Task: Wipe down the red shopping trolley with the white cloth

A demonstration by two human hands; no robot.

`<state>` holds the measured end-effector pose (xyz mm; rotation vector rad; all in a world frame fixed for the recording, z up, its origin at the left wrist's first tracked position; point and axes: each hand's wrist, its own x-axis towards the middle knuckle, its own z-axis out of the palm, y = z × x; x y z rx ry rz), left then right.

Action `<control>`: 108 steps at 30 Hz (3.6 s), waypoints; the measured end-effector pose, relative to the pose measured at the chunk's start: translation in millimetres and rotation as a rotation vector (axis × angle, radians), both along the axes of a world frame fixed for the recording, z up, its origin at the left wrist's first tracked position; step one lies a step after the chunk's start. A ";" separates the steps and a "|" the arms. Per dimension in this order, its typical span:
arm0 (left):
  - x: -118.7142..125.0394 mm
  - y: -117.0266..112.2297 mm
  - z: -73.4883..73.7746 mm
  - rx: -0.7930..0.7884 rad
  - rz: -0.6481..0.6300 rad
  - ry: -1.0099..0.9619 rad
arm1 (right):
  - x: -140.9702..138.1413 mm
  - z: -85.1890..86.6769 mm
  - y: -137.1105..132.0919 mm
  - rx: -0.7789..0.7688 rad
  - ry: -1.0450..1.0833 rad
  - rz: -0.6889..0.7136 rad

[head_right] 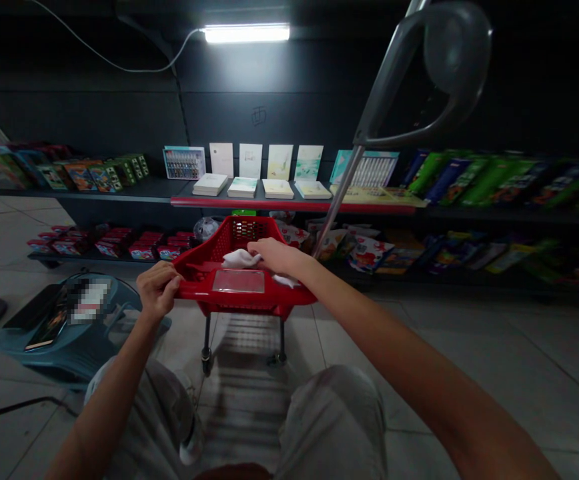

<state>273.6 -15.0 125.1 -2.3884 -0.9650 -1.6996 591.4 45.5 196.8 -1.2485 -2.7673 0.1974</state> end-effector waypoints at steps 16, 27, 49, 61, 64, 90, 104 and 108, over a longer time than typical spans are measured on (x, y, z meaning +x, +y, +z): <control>-35.4 26.0 3.0 -0.074 -0.059 -0.043 | 21.2 18.2 -63.7 0.104 0.322 -0.035; -53.8 42.7 10.0 -0.057 -0.081 -0.102 | 13.2 -4.8 -110.7 -0.044 0.671 -0.085; 39.8 -23.2 18.8 0.053 0.109 0.056 | -17.2 -18.0 -140.0 0.238 0.757 0.101; 0.0 18.6 18.5 -0.064 -0.002 -0.028 | -53.7 -21.2 -129.6 0.254 0.704 0.220; -3.8 29.4 17.5 -0.062 -0.030 -0.066 | -54.6 -25.4 -126.1 0.322 0.641 0.273; -24.3 82.8 20.0 -0.369 0.082 -0.156 | -22.8 -70.9 -74.7 0.570 1.153 -0.224; 10.9 51.4 16.9 -0.126 0.130 0.072 | -99.0 -60.5 -40.2 0.237 1.095 -0.010; 2.7 72.3 18.7 -0.150 0.104 0.023 | -92.6 -77.3 -25.7 0.235 0.925 0.033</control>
